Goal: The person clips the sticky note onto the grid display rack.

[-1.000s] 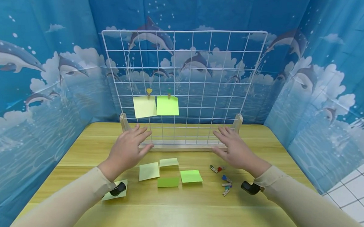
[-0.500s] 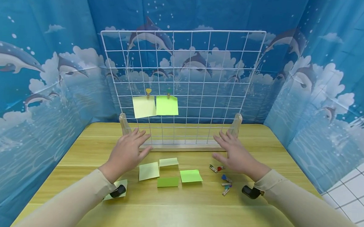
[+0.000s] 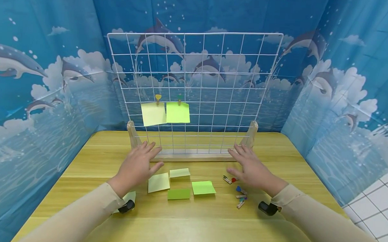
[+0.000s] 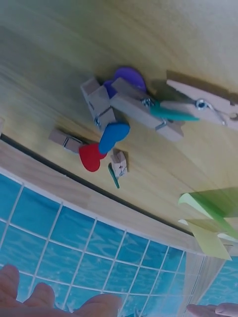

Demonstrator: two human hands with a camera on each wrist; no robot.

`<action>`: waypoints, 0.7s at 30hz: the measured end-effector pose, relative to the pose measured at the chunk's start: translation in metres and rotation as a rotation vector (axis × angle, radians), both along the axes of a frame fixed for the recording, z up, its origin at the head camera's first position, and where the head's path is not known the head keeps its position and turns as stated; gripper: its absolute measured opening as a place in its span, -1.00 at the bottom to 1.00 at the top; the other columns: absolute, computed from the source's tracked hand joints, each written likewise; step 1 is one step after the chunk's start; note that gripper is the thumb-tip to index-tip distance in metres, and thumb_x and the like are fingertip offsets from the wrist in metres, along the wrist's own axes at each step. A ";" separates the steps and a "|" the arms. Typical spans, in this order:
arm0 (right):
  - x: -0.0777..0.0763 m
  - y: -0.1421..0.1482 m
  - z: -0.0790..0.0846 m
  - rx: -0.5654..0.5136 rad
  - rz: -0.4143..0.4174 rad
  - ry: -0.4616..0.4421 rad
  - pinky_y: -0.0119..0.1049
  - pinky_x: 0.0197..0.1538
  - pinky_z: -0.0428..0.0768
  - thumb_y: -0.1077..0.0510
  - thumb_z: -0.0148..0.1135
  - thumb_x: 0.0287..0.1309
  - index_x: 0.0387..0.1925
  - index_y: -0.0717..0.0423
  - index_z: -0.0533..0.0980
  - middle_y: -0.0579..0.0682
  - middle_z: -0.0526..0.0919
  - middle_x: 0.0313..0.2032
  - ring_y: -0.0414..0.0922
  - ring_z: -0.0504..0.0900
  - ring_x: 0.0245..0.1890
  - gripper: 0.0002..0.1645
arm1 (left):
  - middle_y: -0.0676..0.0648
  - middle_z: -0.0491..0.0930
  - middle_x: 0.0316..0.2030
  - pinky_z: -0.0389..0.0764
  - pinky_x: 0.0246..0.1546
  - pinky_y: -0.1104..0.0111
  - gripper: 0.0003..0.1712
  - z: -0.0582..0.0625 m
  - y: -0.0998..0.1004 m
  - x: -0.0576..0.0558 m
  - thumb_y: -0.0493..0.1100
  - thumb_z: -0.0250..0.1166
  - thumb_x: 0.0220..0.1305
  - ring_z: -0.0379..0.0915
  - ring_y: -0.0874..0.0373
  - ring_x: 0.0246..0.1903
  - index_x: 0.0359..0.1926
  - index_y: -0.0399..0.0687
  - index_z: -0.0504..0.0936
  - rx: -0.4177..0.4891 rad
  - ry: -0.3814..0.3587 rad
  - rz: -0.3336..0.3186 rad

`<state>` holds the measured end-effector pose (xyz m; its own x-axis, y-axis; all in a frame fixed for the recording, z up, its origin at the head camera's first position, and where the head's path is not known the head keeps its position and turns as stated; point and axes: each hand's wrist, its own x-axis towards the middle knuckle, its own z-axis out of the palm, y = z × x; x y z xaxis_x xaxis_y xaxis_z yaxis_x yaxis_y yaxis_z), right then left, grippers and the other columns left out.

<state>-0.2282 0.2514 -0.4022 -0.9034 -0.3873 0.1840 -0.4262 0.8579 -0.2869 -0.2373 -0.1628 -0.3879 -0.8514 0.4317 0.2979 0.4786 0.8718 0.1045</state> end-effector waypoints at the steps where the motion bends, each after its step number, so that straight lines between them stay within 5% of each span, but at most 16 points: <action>1: 0.000 0.000 -0.001 -0.003 0.000 -0.005 0.49 0.54 0.00 -0.21 0.27 0.46 0.60 0.12 0.25 0.34 0.08 0.63 0.48 -0.05 0.61 -0.10 | -0.29 0.37 0.51 0.21 0.54 -0.22 -0.26 -0.001 0.000 0.000 0.25 0.24 0.50 0.19 -0.37 0.54 0.51 -0.04 0.47 0.000 -0.006 -0.001; 21: 0.003 0.008 -0.020 0.027 0.009 -0.043 0.48 0.56 -0.10 -0.18 0.32 0.42 0.64 0.12 0.16 0.37 -0.02 0.64 0.47 -0.18 0.63 -0.02 | -0.31 0.21 0.59 0.08 0.58 -0.25 -0.14 -0.015 -0.002 0.001 0.37 0.19 0.49 0.05 -0.42 0.58 0.60 0.06 0.33 -0.044 -0.117 0.030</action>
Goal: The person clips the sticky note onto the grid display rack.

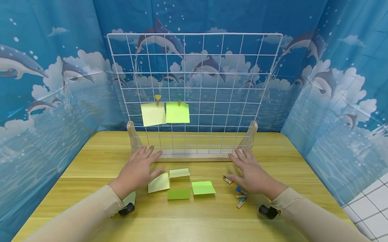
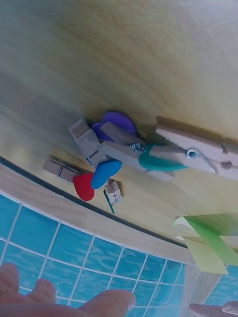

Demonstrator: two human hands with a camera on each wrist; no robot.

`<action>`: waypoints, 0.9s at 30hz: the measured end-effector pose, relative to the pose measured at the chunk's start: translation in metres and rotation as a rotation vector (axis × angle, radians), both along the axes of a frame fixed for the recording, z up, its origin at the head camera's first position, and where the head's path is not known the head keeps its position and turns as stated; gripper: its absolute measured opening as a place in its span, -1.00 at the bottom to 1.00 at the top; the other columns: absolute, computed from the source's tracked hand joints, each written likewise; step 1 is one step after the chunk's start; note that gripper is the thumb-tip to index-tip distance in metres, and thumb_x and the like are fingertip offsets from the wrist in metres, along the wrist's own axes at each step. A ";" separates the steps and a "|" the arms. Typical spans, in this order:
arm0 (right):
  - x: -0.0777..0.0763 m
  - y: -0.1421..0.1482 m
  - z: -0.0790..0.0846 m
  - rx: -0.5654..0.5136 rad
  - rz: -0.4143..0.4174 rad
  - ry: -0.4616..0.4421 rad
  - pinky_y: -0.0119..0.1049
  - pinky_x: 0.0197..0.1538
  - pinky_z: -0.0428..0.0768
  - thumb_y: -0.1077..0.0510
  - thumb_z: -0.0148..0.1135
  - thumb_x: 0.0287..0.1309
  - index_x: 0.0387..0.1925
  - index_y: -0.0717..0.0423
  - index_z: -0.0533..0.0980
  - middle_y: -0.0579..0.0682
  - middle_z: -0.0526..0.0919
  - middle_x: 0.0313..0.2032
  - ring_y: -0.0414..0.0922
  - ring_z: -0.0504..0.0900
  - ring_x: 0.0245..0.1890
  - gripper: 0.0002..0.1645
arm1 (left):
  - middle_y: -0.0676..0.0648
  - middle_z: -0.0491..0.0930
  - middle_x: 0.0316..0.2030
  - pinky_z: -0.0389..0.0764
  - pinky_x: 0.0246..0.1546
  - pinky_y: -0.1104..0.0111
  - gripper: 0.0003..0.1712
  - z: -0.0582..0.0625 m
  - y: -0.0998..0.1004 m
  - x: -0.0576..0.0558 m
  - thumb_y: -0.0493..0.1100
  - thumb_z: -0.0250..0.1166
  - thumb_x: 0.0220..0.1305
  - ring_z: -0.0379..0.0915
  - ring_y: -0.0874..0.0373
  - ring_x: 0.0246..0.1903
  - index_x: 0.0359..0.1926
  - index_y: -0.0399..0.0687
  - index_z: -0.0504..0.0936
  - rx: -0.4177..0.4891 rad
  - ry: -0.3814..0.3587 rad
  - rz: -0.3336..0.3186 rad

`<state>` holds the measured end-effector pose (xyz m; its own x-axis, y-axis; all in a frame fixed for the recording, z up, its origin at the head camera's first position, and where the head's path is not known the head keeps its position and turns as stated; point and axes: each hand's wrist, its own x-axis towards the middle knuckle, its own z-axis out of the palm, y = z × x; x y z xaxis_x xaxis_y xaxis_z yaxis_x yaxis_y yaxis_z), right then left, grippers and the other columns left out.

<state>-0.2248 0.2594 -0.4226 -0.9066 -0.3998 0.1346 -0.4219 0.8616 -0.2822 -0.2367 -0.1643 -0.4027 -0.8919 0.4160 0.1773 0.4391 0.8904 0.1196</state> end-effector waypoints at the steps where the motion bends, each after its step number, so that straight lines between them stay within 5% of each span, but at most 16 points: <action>1: 0.000 0.000 -0.001 0.000 0.000 -0.001 0.48 0.56 -0.10 -0.17 0.32 0.42 0.64 0.13 0.16 0.37 -0.03 0.64 0.47 -0.18 0.63 -0.02 | -0.31 0.21 0.59 0.08 0.58 -0.25 -0.14 -0.001 0.000 0.000 0.37 0.19 0.49 0.04 -0.42 0.59 0.60 0.06 0.33 -0.001 -0.005 0.002; 27: 0.004 0.000 -0.019 -0.001 0.001 -0.024 0.52 0.50 0.06 -0.20 0.32 0.42 0.62 0.16 0.21 0.41 0.04 0.62 0.52 -0.08 0.60 -0.03 | -0.33 0.19 0.59 0.05 0.56 -0.31 -0.15 -0.020 -0.004 0.000 0.30 0.23 0.49 0.00 -0.41 0.60 0.61 0.02 0.31 0.007 -0.082 0.015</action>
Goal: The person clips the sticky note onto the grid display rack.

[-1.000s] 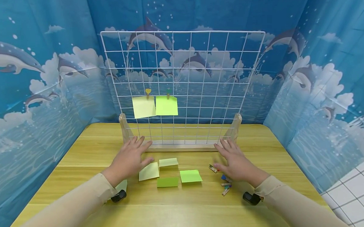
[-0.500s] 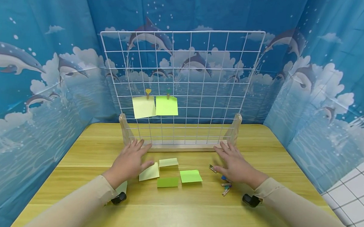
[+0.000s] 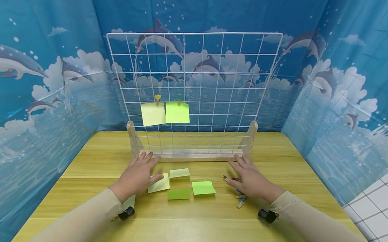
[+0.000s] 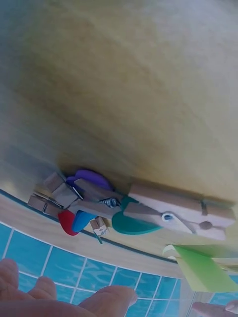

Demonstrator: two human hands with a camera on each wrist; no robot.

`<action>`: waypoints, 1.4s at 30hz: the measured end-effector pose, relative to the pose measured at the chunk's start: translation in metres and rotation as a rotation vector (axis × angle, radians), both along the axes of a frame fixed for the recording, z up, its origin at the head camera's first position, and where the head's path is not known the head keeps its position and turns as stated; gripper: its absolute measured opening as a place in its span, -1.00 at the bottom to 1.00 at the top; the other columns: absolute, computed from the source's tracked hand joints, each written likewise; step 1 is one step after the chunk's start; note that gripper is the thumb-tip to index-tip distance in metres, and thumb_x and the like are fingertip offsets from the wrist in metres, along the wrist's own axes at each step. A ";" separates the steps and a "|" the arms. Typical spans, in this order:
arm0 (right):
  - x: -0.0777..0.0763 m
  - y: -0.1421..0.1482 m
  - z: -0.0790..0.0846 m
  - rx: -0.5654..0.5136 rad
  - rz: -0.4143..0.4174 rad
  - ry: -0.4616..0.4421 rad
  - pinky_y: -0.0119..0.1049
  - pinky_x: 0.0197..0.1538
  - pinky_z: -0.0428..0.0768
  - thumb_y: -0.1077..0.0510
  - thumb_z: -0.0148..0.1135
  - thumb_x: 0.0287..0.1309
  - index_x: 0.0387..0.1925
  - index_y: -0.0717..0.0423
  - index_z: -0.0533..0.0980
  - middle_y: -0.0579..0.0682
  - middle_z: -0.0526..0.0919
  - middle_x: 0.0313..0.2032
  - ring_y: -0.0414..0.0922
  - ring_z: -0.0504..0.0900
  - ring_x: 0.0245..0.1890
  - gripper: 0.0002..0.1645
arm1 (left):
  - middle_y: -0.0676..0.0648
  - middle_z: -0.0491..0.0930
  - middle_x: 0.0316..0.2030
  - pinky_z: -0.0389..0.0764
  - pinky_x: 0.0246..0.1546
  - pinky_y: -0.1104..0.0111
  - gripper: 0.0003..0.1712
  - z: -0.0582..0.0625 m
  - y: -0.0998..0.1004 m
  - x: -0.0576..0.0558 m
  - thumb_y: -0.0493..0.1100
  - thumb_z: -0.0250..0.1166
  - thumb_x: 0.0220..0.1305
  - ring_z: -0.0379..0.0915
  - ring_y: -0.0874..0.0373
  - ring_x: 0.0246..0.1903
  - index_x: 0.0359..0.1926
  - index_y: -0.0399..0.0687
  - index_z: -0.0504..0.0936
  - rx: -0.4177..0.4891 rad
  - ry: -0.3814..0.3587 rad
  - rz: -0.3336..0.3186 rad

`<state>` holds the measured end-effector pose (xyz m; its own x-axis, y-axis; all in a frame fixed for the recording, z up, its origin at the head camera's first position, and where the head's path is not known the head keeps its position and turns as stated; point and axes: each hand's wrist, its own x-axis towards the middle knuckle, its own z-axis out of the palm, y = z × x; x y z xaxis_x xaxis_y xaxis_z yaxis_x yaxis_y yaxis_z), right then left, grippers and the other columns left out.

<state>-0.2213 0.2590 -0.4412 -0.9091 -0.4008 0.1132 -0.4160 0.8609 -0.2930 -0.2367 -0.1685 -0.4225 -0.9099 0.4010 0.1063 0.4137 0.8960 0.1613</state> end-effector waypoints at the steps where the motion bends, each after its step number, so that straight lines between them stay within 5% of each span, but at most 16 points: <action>1: 0.000 0.000 -0.001 -0.001 0.001 -0.005 0.52 0.50 0.08 -0.20 0.31 0.42 0.62 0.16 0.20 0.41 0.03 0.62 0.51 -0.07 0.60 -0.03 | -0.33 0.19 0.59 0.05 0.56 -0.30 -0.16 -0.001 0.000 0.000 0.30 0.22 0.49 0.01 -0.41 0.60 0.60 0.02 0.31 -0.004 -0.003 0.000; 12: -0.001 0.001 -0.004 -0.007 0.018 -0.054 0.38 0.42 0.38 -0.21 0.23 0.49 0.65 0.11 0.13 0.41 0.05 0.62 0.49 0.24 0.51 -0.05 | -0.33 0.32 0.53 0.08 0.56 -0.28 -0.15 -0.006 -0.004 0.001 0.31 0.22 0.50 0.13 -0.42 0.55 0.59 -0.04 0.34 -0.055 -0.027 -0.019; 22: -0.004 0.001 -0.002 -0.001 -0.011 -0.105 0.26 0.36 0.52 -0.11 0.24 0.50 0.59 0.11 0.28 0.32 0.44 0.44 0.30 0.49 0.40 -0.20 | -0.30 0.42 0.48 0.20 0.51 -0.28 -0.17 -0.006 -0.004 0.002 0.28 0.25 0.48 0.24 -0.38 0.51 0.54 -0.12 0.41 -0.064 -0.104 -0.017; 28: -0.009 0.002 -0.004 0.003 -0.014 -0.099 0.10 0.19 0.66 -0.02 0.27 0.49 0.51 0.12 0.40 0.23 0.59 0.30 0.07 0.67 0.14 -0.32 | -0.27 0.46 0.45 0.24 0.50 -0.25 -0.20 -0.006 -0.005 0.002 0.27 0.25 0.49 0.32 -0.31 0.48 0.52 -0.12 0.42 -0.062 -0.173 0.016; 33: -0.013 0.002 -0.003 0.010 0.004 -0.109 -0.15 -0.07 0.63 0.02 0.28 0.49 0.44 0.13 0.48 0.09 0.68 0.09 -0.23 0.57 -0.19 -0.40 | -0.23 0.50 0.42 0.30 0.47 -0.23 -0.23 -0.008 -0.005 0.001 0.26 0.28 0.47 0.38 -0.28 0.45 0.47 -0.12 0.49 -0.062 -0.188 0.021; 42: -0.015 0.001 -0.003 -0.034 0.020 -0.169 -0.37 -0.34 0.45 0.09 0.29 0.47 0.34 0.16 0.58 -0.19 0.60 -0.31 -0.30 0.42 -0.47 -0.50 | -0.20 0.57 0.36 0.36 0.44 -0.21 -0.26 -0.010 -0.006 0.000 0.25 0.34 0.42 0.47 -0.25 0.37 0.39 -0.14 0.58 -0.056 -0.201 0.026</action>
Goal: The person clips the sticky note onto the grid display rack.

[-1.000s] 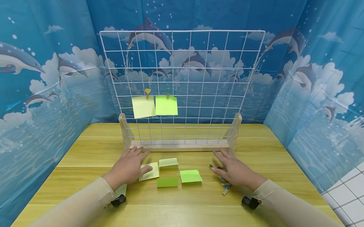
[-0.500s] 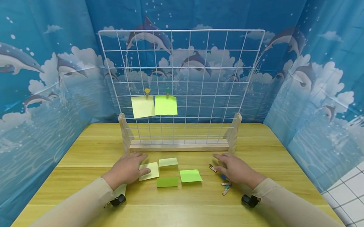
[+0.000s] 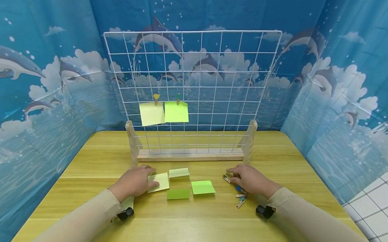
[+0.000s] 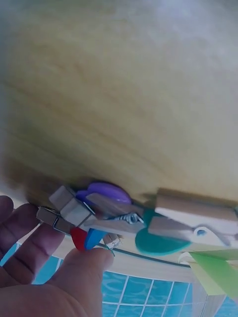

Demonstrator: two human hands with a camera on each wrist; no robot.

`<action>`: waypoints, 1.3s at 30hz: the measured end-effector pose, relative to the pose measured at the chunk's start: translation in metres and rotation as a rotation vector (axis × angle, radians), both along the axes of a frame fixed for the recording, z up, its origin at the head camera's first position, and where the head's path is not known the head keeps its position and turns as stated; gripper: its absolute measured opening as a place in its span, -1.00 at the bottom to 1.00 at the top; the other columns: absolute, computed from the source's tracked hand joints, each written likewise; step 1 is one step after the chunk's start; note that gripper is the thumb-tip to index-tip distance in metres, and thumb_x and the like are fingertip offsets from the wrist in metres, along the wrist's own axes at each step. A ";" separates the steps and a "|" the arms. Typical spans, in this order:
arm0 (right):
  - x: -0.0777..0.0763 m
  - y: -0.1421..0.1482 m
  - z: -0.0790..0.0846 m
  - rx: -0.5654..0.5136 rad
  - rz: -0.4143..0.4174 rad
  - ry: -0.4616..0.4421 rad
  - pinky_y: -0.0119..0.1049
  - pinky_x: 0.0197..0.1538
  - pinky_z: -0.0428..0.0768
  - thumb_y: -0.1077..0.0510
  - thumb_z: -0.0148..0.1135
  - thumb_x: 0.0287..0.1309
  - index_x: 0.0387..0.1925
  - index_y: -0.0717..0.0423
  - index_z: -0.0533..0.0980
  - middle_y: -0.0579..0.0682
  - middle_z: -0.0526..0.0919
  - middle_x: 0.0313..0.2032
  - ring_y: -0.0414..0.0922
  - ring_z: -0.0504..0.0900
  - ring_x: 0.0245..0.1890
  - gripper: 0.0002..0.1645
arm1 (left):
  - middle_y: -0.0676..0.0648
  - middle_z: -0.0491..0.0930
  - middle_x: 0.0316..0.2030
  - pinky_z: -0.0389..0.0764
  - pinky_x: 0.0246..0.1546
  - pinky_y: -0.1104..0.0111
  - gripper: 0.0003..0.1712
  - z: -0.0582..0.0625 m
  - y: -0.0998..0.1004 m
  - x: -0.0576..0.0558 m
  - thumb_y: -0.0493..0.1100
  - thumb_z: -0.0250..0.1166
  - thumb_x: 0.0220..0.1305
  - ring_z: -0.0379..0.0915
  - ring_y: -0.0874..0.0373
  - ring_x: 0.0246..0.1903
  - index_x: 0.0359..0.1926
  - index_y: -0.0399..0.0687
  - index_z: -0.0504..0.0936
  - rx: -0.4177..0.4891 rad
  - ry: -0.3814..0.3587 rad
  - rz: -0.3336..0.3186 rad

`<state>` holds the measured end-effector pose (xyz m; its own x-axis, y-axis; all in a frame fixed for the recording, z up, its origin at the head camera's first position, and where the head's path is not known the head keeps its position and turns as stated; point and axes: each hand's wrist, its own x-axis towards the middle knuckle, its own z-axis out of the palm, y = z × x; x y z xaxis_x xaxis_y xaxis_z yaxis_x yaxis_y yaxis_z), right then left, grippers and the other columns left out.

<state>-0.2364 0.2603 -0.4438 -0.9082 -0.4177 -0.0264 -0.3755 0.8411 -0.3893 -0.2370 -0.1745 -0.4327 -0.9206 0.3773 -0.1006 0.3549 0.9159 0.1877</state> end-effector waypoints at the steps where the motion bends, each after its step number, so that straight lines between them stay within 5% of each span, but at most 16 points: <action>1: 0.000 0.000 0.000 0.004 -0.001 -0.005 -0.38 -0.34 0.45 0.09 0.29 0.47 0.33 0.16 0.59 -0.19 0.60 -0.30 -0.30 0.42 -0.46 -0.51 | -0.20 0.57 0.35 0.38 0.43 -0.21 -0.26 0.000 0.000 0.000 0.26 0.35 0.42 0.48 -0.25 0.36 0.39 -0.14 0.58 0.002 -0.004 0.002; 14: -0.002 0.010 -0.003 0.060 -0.039 -0.003 0.04 0.09 0.71 0.18 0.32 0.42 0.12 0.15 0.70 -0.01 0.78 -0.08 -0.13 0.70 -0.13 -0.70 | -0.21 0.59 0.28 0.61 0.21 -0.10 -0.25 -0.003 -0.004 -0.001 0.23 0.46 0.31 0.65 -0.15 0.12 0.32 -0.18 0.62 0.007 -0.029 0.014; 30: -0.001 0.019 -0.001 0.081 -0.045 -0.036 -0.14 -0.12 0.68 0.19 0.37 0.37 -0.10 0.10 0.76 -0.10 0.79 -0.23 -0.24 0.62 -0.30 -0.85 | -0.14 0.65 0.07 0.64 0.09 -0.05 -0.30 -0.006 -0.003 -0.001 0.14 0.57 0.19 0.62 -0.03 -0.04 0.22 -0.16 0.67 0.025 0.020 0.014; 39: -0.001 0.013 0.001 0.038 -0.043 -0.029 0.00 -0.02 0.73 0.15 0.37 0.39 0.06 0.15 0.71 -0.02 0.80 -0.15 -0.11 0.73 -0.17 -0.72 | -0.14 0.67 0.09 0.61 0.18 -0.04 -0.36 -0.006 -0.001 -0.001 0.07 0.60 0.17 0.62 -0.05 0.03 0.18 -0.15 0.67 0.092 0.007 0.044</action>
